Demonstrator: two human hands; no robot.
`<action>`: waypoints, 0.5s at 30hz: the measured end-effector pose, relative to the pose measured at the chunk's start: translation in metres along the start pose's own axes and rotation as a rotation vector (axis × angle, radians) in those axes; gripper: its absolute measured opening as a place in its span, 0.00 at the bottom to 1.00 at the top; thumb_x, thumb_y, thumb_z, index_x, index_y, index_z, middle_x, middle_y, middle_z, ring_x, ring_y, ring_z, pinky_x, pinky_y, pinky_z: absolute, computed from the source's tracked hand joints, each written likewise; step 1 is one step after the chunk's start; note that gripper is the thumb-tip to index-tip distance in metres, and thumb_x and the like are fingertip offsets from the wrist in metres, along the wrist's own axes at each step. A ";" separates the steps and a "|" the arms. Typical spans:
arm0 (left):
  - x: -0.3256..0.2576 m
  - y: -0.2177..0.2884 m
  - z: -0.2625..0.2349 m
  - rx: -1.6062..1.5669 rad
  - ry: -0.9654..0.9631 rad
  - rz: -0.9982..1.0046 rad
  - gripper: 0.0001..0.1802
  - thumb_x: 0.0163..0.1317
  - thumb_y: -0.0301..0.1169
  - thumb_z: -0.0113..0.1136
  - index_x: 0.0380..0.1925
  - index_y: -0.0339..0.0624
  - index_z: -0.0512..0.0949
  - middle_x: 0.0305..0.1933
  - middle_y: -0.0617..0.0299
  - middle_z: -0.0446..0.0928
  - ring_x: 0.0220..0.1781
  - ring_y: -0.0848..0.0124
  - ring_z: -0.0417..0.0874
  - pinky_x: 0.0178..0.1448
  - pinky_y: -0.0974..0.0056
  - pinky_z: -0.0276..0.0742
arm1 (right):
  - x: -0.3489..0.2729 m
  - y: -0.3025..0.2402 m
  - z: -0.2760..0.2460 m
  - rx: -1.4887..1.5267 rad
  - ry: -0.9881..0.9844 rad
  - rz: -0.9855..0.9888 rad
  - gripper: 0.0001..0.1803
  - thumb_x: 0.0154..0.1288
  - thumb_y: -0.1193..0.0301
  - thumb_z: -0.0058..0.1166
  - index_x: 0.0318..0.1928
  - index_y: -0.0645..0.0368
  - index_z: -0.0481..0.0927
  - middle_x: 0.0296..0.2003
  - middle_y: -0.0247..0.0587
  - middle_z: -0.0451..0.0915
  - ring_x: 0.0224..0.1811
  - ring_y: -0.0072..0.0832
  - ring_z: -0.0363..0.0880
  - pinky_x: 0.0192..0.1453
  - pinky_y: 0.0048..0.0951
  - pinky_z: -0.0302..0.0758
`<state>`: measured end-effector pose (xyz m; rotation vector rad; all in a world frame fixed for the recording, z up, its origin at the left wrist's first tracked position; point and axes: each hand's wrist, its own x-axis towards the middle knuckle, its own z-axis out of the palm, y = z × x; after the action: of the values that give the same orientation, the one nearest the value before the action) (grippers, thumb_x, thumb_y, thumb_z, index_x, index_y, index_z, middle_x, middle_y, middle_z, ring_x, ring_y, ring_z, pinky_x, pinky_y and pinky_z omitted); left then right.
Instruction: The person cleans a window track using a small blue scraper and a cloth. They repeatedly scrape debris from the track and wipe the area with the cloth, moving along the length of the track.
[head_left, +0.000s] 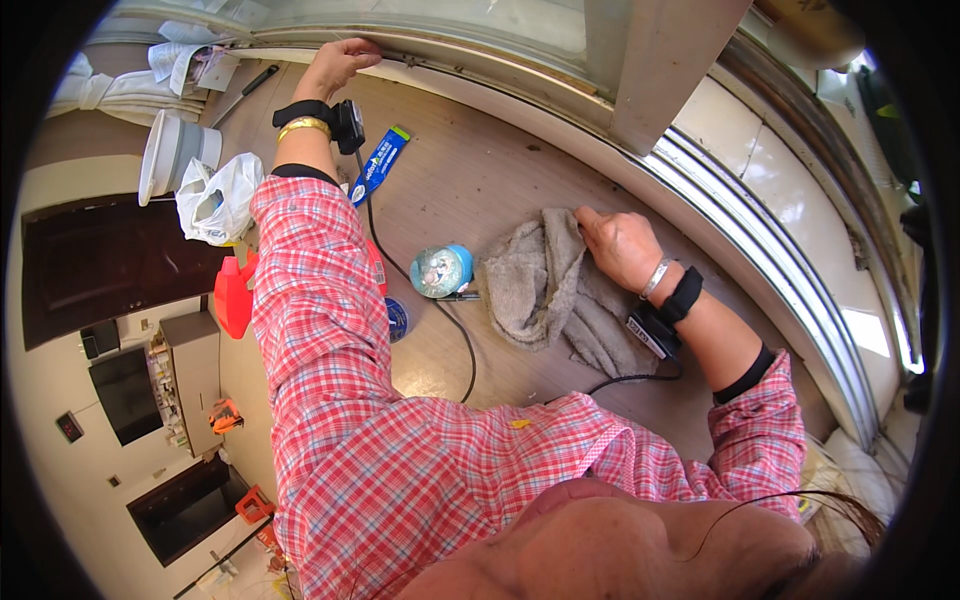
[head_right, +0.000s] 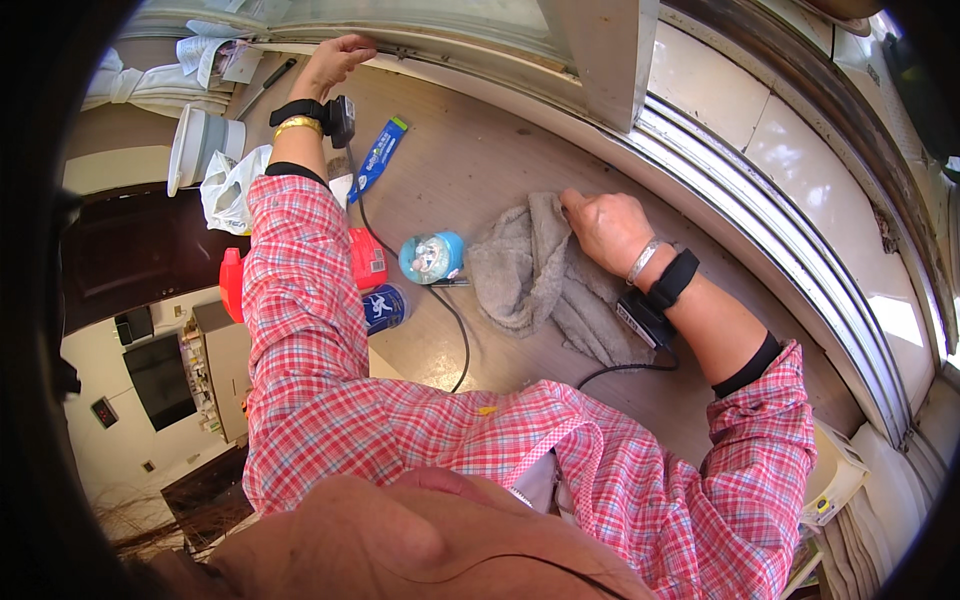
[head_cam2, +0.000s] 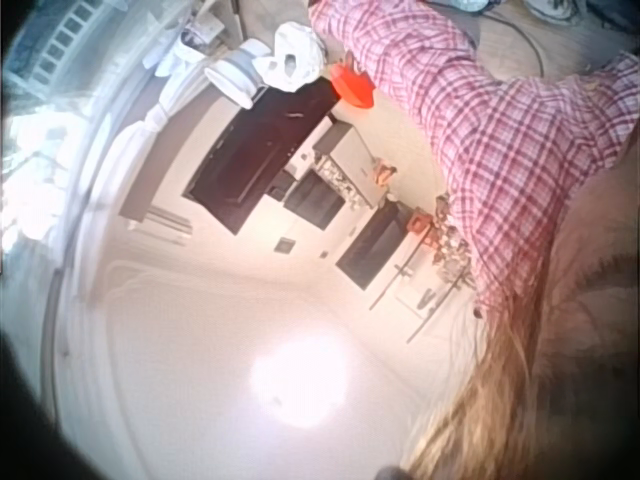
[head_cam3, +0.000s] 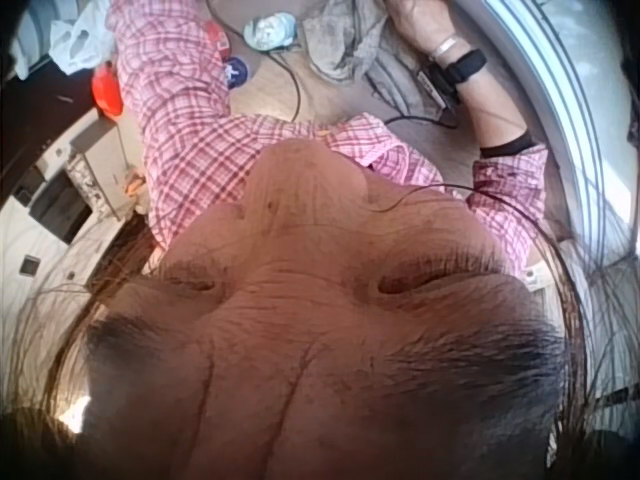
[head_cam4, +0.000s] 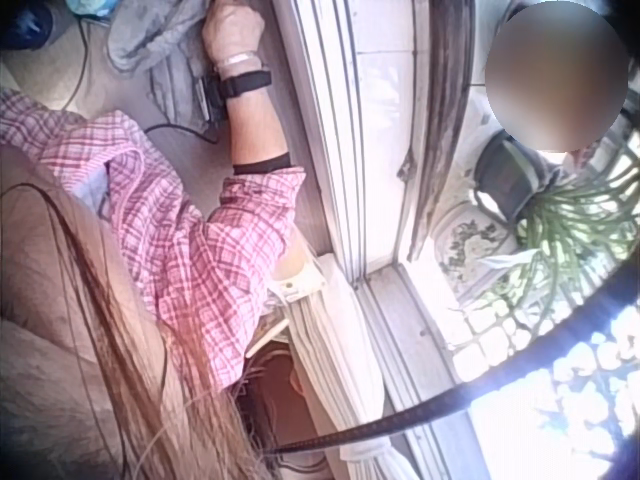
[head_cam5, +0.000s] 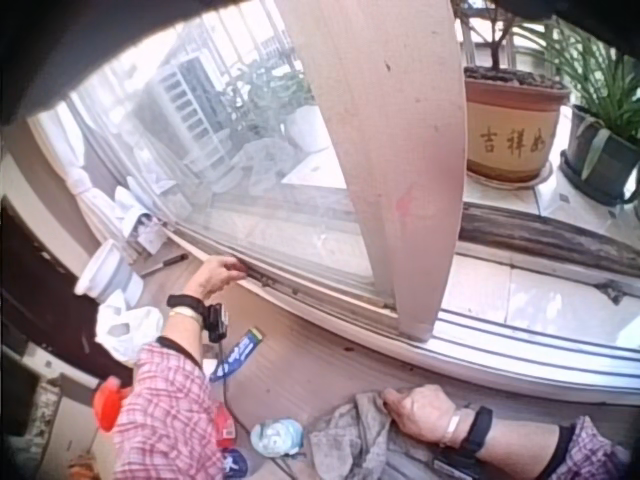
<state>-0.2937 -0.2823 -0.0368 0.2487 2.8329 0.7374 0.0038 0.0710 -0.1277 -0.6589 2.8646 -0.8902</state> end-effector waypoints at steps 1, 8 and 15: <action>-0.001 -0.003 0.001 -0.021 0.013 0.070 0.13 0.55 0.36 0.66 0.38 0.43 0.83 0.32 0.67 0.79 0.34 0.75 0.74 0.38 0.68 0.69 | 0.000 0.000 0.000 -0.002 -0.003 0.000 0.06 0.64 0.69 0.48 0.33 0.59 0.71 0.17 0.51 0.75 0.22 0.49 0.77 0.26 0.47 0.72; -0.003 0.003 0.014 0.100 0.018 0.465 0.10 0.58 0.30 0.65 0.39 0.40 0.84 0.35 0.65 0.83 0.40 0.74 0.80 0.48 0.69 0.74 | 0.000 0.001 0.003 -0.017 -0.004 0.009 0.07 0.64 0.68 0.49 0.34 0.58 0.72 0.17 0.51 0.76 0.22 0.50 0.77 0.26 0.47 0.73; -0.017 0.025 0.026 0.029 -0.050 0.410 0.11 0.58 0.34 0.65 0.38 0.40 0.84 0.35 0.61 0.84 0.37 0.72 0.82 0.45 0.68 0.77 | 0.000 0.001 0.003 -0.018 0.014 0.011 0.07 0.64 0.67 0.49 0.34 0.58 0.71 0.17 0.51 0.75 0.22 0.50 0.77 0.26 0.48 0.73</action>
<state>-0.2678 -0.2519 -0.0441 0.8580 2.7738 0.7495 0.0037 0.0702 -0.1312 -0.6411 2.8891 -0.8713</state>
